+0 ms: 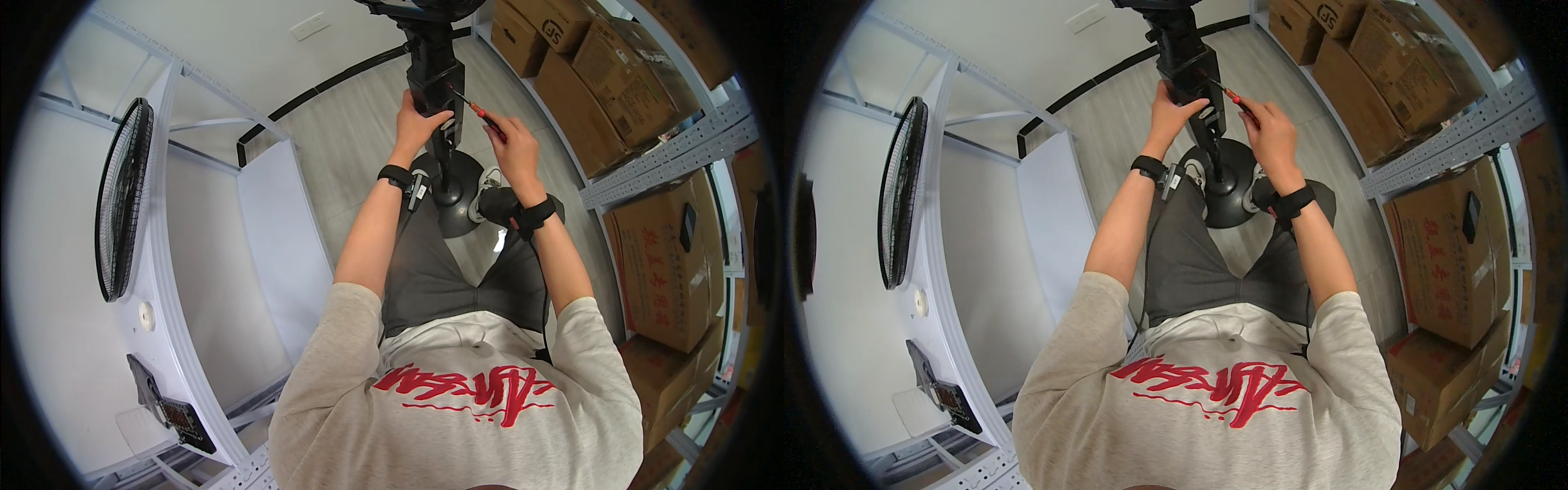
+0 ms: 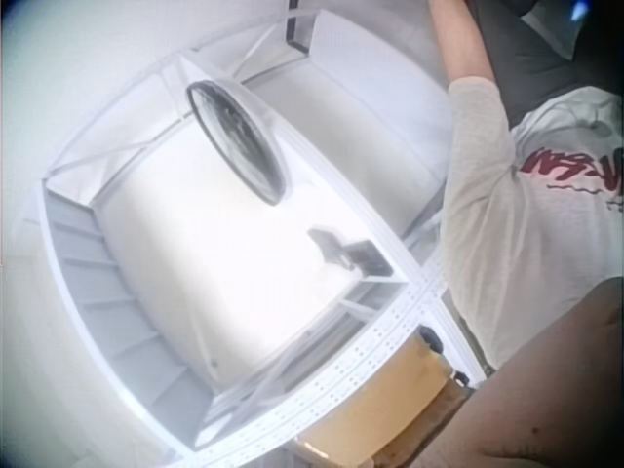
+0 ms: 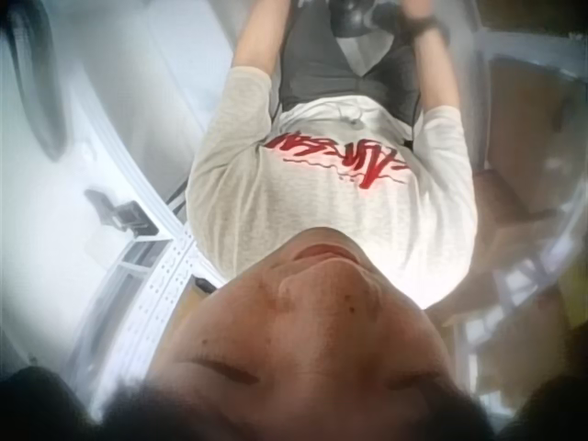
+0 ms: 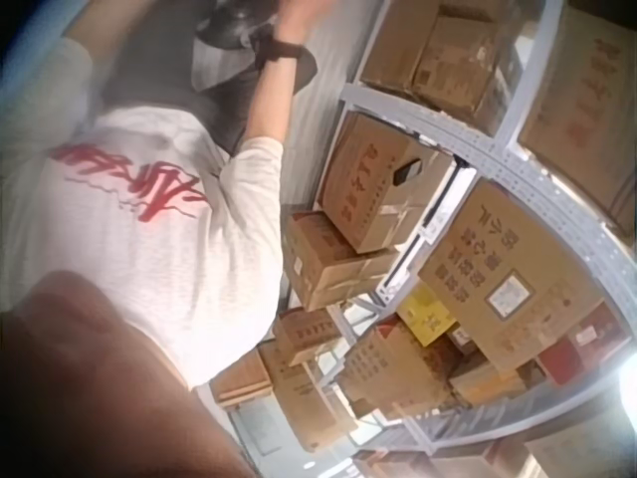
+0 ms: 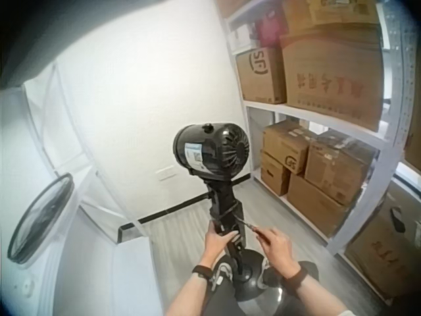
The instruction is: The person sits on the floor and uses a screwdriver to tighten screws on the base and neck of a black pedestal fan. They then attach the fan head to the stand and place the front protective grill onto the fan.
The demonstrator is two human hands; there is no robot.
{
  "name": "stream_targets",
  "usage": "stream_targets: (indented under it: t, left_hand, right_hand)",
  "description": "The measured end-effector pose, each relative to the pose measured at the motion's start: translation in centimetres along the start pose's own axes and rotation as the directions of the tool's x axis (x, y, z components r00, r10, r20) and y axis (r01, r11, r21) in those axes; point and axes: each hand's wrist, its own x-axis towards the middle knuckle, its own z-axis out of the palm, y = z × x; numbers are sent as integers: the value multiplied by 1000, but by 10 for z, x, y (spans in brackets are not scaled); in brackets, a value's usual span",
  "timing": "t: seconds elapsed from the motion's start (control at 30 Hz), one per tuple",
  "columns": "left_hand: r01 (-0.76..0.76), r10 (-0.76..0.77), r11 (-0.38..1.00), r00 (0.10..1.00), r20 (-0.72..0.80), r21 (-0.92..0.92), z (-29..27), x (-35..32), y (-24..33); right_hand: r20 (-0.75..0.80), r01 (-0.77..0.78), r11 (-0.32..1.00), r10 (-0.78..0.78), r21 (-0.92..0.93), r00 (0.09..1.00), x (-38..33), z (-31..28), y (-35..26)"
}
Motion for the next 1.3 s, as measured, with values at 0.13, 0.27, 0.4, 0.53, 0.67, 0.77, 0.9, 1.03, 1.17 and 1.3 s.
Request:
stream_targets:
  t: [0.13, 0.27, 0.4, 0.53, 0.67, 0.77, 0.9, 1.03, 1.17, 1.3]
  left_hand:
    - [-51, 49, 997, 998, -36, -51, -1, 4, -9]
    - [-61, 60, 997, 998, -19, -40, 4, 2, -6]
    - [-68, 67, 996, 998, -22, -62, 0, 3, -9]
    - [-58, 57, 997, 998, -18, -56, 1, 2, -10]
    - [-64, 63, 996, 998, -18, -63, 3, 4, -12]
    - [-63, 62, 996, 998, -18, -62, 2, 5, -14]
    - [-50, 49, 998, 998, -29, -23, 0, 2, -14]
    - [-13, 13, 1000, 1000, 14, -27, -2, 1, -5]
    - [-7, 7, 1000, 1000, 5, -19, -2, 0, -3]
    - [-50, 49, 997, 999, -14, -63, 3, -3, -11]
  right_hand:
    - [36, -136, 984, 133, 116, 990, 1, 3, -5]
    - [166, -395, 868, 361, 301, 918, 2, 9, 7]
    - [-14, -88, 996, 89, 33, 996, 0, 12, 2]
    - [79, -220, 973, 215, 65, 974, 5, 10, 2]
    - [546, -708, 556, 463, 435, 699, 19, 6, 29]
    - [658, -790, 375, 438, 485, 612, 20, 7, 36]
    - [249, -323, 933, 279, 160, 927, 13, 3, 8]
    - [298, -401, 894, 334, 200, 894, 18, 4, 6]
    - [588, -727, 560, 453, 397, 670, 28, 0, 18]
    - [487, -596, 700, 391, 393, 781, 20, 9, 28]
